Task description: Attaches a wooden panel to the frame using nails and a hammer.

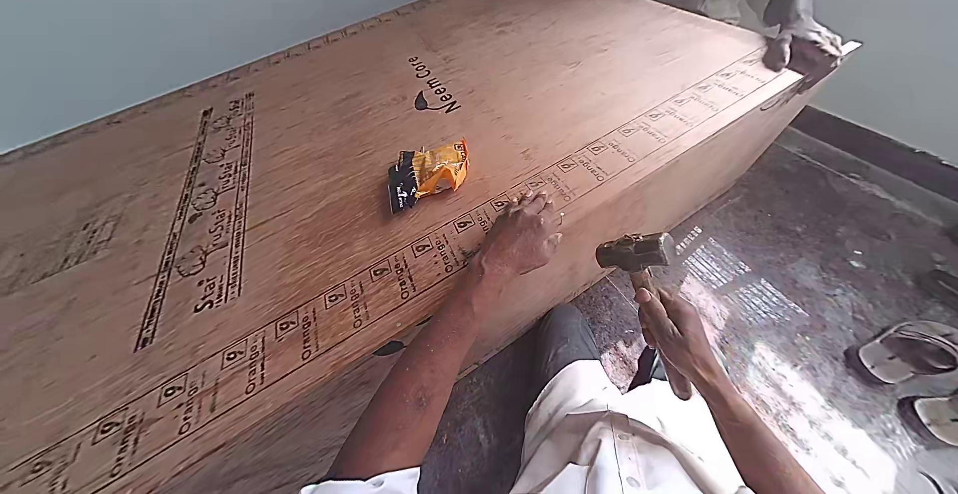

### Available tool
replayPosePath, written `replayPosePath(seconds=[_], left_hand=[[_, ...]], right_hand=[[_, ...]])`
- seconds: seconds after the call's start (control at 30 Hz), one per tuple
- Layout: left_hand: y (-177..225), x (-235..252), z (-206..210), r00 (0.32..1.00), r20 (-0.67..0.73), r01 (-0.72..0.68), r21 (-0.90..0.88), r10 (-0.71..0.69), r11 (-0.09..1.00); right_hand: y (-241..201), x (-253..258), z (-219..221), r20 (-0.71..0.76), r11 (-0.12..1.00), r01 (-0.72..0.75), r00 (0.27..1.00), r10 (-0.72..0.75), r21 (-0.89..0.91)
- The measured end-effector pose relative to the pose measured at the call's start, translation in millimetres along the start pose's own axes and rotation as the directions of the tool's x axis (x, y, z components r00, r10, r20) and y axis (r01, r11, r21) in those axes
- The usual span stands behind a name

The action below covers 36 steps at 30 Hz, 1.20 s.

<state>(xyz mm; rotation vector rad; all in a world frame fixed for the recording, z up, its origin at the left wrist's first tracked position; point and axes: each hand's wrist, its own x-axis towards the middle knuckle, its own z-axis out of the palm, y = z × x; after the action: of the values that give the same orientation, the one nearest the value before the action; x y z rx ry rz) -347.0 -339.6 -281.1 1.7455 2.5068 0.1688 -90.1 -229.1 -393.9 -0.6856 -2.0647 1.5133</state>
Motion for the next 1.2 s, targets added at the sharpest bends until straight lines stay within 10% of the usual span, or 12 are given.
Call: replayPosePath(seconds=[0.37,0.63,0.97,1.2], left_hand=[[-4.9,-6.0,28.6,0.957,-0.276,-0.087,0.03,0.092,0.996],[-2.4,-6.6,28.7,0.953,-0.28,-0.094,0.093,0.116,0.991],[-5.0,-2.7,25.8,0.975,-0.203,0.088,0.001,-0.086,0.996],[4.6,-2.4,18.6,0.982,-0.124,0.148,0.053,-0.14,0.988]], right_hand=[[36.6,31.4,91.2,-0.446,0.889,0.445,0.822,-0.355,0.113],[81.0,60.9,143.7,-0.393,0.938,0.344,0.868,-0.302,0.038],[38.5,46.5,66.0,-0.257,0.966,0.26,0.935,-0.246,0.019],[-96.3,75.5,-33.5,0.019,0.873,0.482,0.876,-0.482,-0.074]])
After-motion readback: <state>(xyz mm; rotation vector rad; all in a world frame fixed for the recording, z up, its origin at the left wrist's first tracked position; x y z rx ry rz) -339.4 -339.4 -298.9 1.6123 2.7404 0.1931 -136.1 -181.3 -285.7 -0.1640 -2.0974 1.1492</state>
